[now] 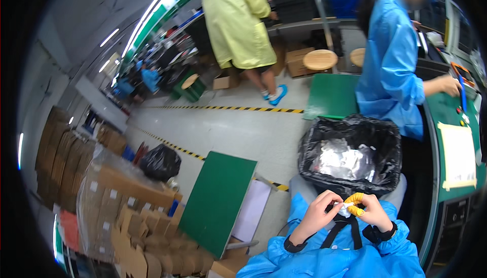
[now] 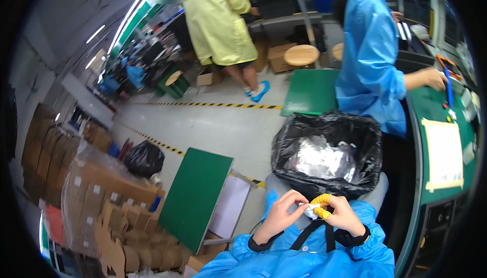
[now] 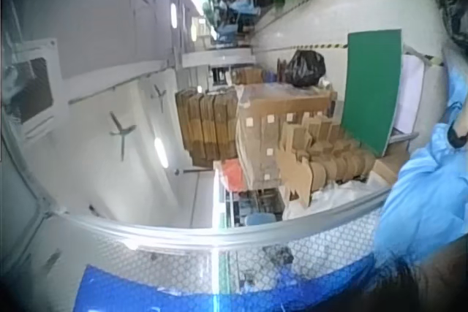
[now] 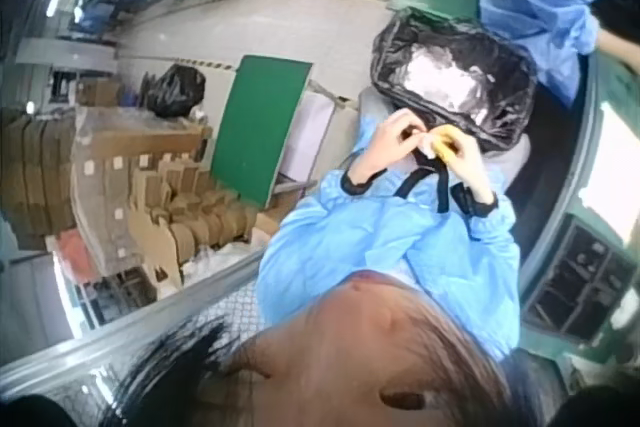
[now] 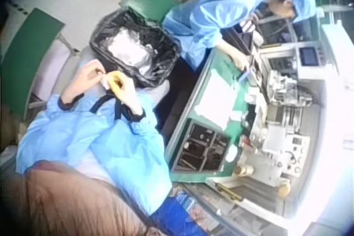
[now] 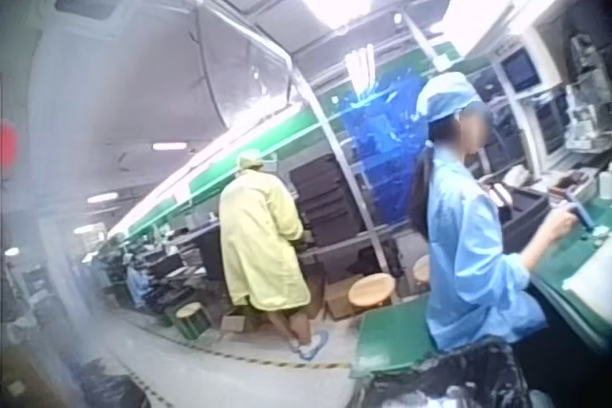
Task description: The recorder is cleaning multiple electronic screens in a tray using a cloth in a factory setting.
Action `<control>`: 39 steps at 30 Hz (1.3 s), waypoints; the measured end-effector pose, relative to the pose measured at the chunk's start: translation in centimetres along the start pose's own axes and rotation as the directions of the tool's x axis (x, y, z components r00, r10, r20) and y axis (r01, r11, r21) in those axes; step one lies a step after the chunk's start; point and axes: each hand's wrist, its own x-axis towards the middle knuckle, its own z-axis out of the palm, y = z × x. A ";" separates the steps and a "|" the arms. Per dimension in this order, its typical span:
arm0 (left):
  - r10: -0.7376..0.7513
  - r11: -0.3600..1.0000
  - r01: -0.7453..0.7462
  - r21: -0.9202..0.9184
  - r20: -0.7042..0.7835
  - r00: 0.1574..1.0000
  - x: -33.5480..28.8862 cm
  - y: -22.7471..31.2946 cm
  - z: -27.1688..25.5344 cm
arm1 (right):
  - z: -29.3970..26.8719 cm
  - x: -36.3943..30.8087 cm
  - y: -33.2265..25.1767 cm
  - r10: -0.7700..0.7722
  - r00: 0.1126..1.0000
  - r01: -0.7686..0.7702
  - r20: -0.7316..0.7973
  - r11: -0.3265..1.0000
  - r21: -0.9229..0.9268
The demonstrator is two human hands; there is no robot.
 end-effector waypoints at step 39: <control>0.110 0.929 0.013 0.370 -0.308 0.945 -1.7 0.0 -3.5 | 5.0 5.0 -1.0 -0.257 0.959 0.254 -0.117 0.966 -0.039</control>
